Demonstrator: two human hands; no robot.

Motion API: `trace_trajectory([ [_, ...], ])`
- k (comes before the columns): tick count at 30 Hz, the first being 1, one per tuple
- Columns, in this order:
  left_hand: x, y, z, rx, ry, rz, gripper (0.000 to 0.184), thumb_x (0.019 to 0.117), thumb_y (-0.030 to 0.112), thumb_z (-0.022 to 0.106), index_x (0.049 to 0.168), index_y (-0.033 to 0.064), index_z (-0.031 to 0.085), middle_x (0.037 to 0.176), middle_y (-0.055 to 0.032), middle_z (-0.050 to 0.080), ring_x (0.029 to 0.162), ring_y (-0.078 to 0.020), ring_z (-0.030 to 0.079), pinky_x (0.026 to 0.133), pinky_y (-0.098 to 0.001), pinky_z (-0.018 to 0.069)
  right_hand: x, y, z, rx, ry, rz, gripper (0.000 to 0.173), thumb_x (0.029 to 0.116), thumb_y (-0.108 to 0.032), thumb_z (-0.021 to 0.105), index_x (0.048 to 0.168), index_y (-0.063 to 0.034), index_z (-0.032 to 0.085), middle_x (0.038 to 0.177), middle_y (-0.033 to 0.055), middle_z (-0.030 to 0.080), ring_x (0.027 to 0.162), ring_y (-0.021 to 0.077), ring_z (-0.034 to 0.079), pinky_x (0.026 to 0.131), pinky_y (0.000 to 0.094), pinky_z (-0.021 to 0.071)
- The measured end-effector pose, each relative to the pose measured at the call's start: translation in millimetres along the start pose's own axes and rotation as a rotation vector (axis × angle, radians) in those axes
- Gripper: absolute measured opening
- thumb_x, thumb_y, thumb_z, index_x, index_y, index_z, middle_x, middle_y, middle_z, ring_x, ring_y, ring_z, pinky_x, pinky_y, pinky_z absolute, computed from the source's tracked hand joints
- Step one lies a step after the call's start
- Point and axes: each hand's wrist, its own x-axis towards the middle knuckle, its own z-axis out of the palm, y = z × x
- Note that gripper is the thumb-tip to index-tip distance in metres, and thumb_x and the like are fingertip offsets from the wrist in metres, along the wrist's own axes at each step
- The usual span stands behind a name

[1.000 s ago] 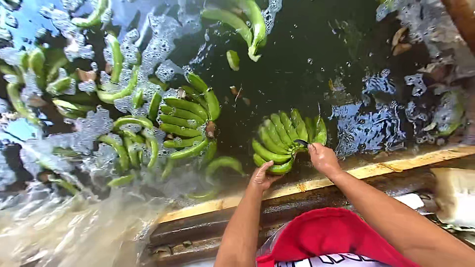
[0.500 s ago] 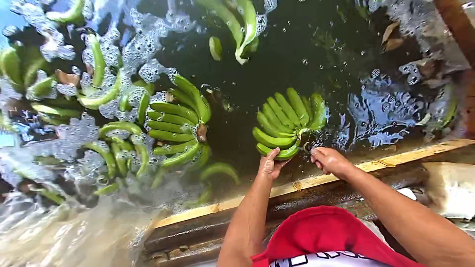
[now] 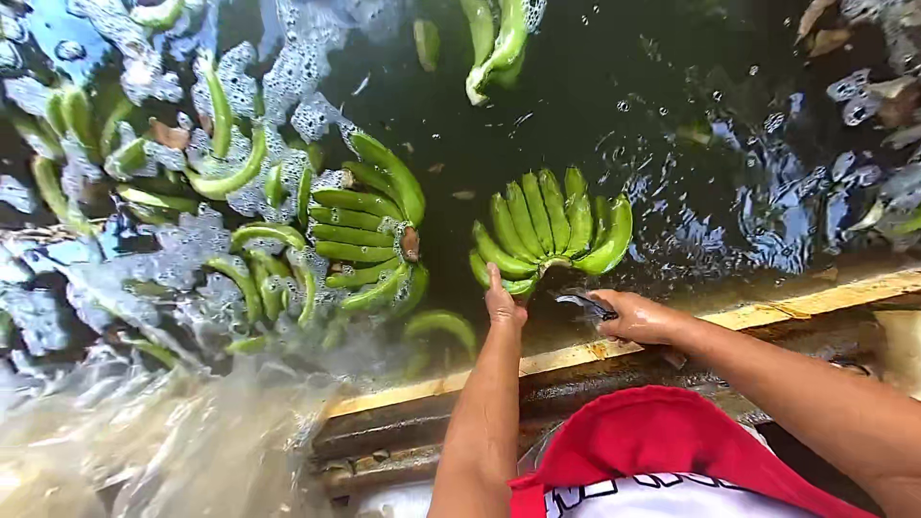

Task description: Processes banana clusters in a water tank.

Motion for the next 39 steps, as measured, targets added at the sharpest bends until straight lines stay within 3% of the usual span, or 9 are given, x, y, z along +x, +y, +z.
trace_trajectory([
  [3, -0.3, 9.0, -1.9, 0.03, 0.009, -0.071, 0.067, 0.1057, 0.063, 0.032, 0.15, 0.0128, 0.043, 0.142, -0.0169, 0.055, 0.12, -0.0299, 0.059, 0.095, -0.0482, 0.0525, 1.0, -22.6, 8.2, 0.373, -0.067, 0.099, 0.045, 0.1112, -0.011, 0.042, 0.155, -0.0036, 0.03, 0.103, 0.0139, 0.062, 0.074, 0.0136, 0.065, 0.07, 0.0285, 0.0568],
  [9, -1.6, 8.4, -1.0, 0.028, 0.044, -0.178, 0.069, 0.1037, 0.066, 0.033, 0.147, 0.0134, 0.044, 0.135, -0.0173, 0.057, 0.11, -0.0298, 0.061, 0.087, -0.0443, 0.0546, 5.3, -37.7, 11.9, 0.591, -0.083, 0.133, 0.037, 0.1128, -0.012, 0.032, 0.148, -0.0035, 0.033, 0.095, 0.0124, 0.062, 0.068, 0.0159, 0.067, 0.065, 0.0302, 0.0584],
  [19, -4.8, 7.7, -6.9, -0.018, -0.027, -0.123, 0.064, 0.1064, 0.06, 0.034, 0.149, 0.0126, 0.044, 0.141, -0.0175, 0.055, 0.121, -0.0317, 0.06, 0.096, -0.0485, 0.0535, 8.1, -37.6, 2.0, 0.464, -0.1, 0.211, 0.029, 0.1134, -0.013, 0.03, 0.139, -0.0017, 0.04, 0.081, 0.0074, 0.059, 0.058, 0.0111, 0.061, 0.059, 0.0257, 0.056],
  [28, 1.8, -5.6, -18.7, 0.083, -0.072, -0.047, 0.061, 0.1087, 0.054, 0.035, 0.143, 0.0051, 0.048, 0.127, -0.0201, 0.061, 0.105, -0.0287, 0.065, 0.087, -0.0434, 0.0564, 23.8, -53.6, 0.9, 0.18, -0.065, 0.208, 0.026, 0.1137, -0.017, 0.033, 0.12, 0.002, 0.05, 0.069, 0.0029, 0.053, 0.048, 0.0034, 0.046, 0.048, 0.018, 0.041],
  [30, 2.0, -6.8, -19.9, 0.094, -0.072, -0.004, 0.057, 0.1093, 0.05, 0.037, 0.142, 0.0048, 0.049, 0.126, -0.0193, 0.062, 0.105, -0.0279, 0.065, 0.087, -0.0437, 0.0566, 29.1, -56.7, 4.8, -0.002, -0.046, 0.176, 0.029, 0.1131, -0.021, 0.038, 0.119, 0.0038, 0.053, 0.074, 0.0053, 0.053, 0.053, 0.007, 0.048, 0.053, 0.022, 0.0446],
  [33, 6.4, -4.7, -20.3, 0.159, -0.057, 0.128, 0.055, 0.1103, 0.043, 0.041, 0.147, 0.0022, 0.043, 0.134, -0.0213, 0.058, 0.115, -0.0285, 0.062, 0.096, -0.0464, 0.0532, 32.5, -55.3, 15.3, -0.2, -0.015, 0.097, 0.038, 0.1132, -0.018, 0.035, 0.131, 0.0102, 0.053, 0.104, 0.0245, 0.06, 0.083, 0.0289, 0.061, 0.08, 0.0436, 0.0513],
  [35, 11.6, -3.8, -22.7, 0.24, -0.023, 0.216, 0.058, 0.109, 0.042, 0.046, 0.15, 0.002, 0.039, 0.139, -0.0224, 0.057, 0.121, -0.03, 0.06, 0.101, -0.0486, 0.0507, 14.2, -51.2, 20.7, -0.207, 0.042, 0.015, 0.037, 0.1126, -0.014, 0.033, 0.133, 0.0092, 0.052, 0.113, 0.0294, 0.061, 0.097, 0.0378, 0.064, 0.089, 0.0519, 0.0503],
  [37, 22.1, -0.8, -34.9, 0.427, 0.027, 0.309, 0.066, 0.1058, 0.045, 0.053, 0.155, 0.0049, 0.035, 0.142, -0.0245, 0.056, 0.126, -0.0346, 0.058, 0.105, -0.0534, 0.0489, -20.5, -37.5, 9.3, -0.117, 0.193, -0.127, 0.035, 0.1108, -0.011, 0.036, 0.138, 0.0055, 0.052, 0.109, 0.0298, 0.064, 0.093, 0.0409, 0.065, 0.086, 0.0571, 0.0518],
  [39, 27.5, 3.7, -55.0, 0.59, 0.091, 0.35, 0.072, 0.102, 0.047, 0.06, 0.156, 0.006, 0.035, 0.14, -0.0262, 0.057, 0.127, -0.0387, 0.059, 0.105, -0.0573, 0.0479, -49.6, -14.2, -20.8, -0.04, 0.37, -0.163, 0.037, 0.1102, -0.012, 0.038, 0.143, 0.0007, 0.051, 0.095, 0.024, 0.063, 0.075, 0.0338, 0.062, 0.071, 0.0539, 0.0532],
])
